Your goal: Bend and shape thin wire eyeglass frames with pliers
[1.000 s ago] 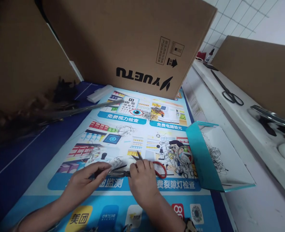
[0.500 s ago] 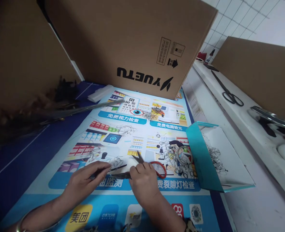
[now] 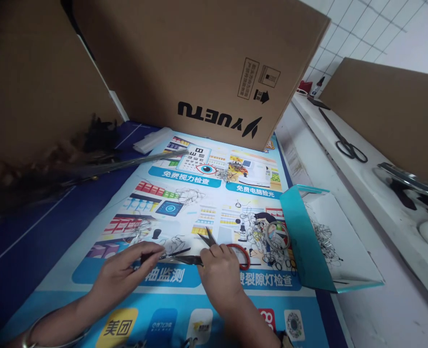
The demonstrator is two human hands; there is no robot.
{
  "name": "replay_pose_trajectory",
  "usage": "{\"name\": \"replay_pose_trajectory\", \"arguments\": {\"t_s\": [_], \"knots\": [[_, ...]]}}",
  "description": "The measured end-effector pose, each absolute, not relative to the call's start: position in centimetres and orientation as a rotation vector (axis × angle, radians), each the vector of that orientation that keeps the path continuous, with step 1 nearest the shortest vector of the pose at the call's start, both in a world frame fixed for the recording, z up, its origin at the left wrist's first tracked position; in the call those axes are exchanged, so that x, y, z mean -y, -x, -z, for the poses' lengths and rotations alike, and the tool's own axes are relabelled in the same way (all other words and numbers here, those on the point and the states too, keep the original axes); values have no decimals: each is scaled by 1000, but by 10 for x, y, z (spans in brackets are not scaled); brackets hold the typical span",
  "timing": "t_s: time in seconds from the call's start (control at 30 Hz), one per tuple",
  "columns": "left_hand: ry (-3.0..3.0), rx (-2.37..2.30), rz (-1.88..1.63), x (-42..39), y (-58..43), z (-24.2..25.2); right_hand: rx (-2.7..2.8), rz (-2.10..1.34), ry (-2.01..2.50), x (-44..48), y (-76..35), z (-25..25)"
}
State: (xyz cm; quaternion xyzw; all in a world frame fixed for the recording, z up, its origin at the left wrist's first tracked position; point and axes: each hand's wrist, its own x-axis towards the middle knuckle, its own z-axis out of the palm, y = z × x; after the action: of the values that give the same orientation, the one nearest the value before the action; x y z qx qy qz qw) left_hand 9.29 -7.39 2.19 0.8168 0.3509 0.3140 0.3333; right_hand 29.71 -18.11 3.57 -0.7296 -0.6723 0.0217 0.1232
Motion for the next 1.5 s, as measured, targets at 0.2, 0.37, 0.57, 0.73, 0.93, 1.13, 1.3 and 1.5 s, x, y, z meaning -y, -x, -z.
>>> {"name": "replay_pose_trajectory", "arguments": {"t_s": [0.2, 0.37, 0.57, 0.73, 0.93, 1.13, 1.3, 1.5], "knots": [[-2213, -841, -868, 73, -91, -18, 1900, -163, 2162, 182, -296, -37], [-2189, -846, -859, 74, -94, -20, 1953, -175, 2133, 182, -294, -38], [-2143, -828, -843, 73, -93, -16, 2105, -112, 2103, 180, -288, -38], [-2058, -902, -844, 73, -93, -17, 2015, -118, 2149, 182, -289, -38], [-2018, -926, -880, 74, -91, -24, 1862, -183, 2124, 184, -286, -47], [-2032, -863, -920, 75, -90, -24, 1814, -139, 2113, 182, -287, -47], [-2016, -855, -908, 78, -90, -26, 1849, -146, 2110, 184, -286, -45], [-1871, -868, -791, 82, -89, -33, 1834, -68, 2115, 184, -290, -50]]}}
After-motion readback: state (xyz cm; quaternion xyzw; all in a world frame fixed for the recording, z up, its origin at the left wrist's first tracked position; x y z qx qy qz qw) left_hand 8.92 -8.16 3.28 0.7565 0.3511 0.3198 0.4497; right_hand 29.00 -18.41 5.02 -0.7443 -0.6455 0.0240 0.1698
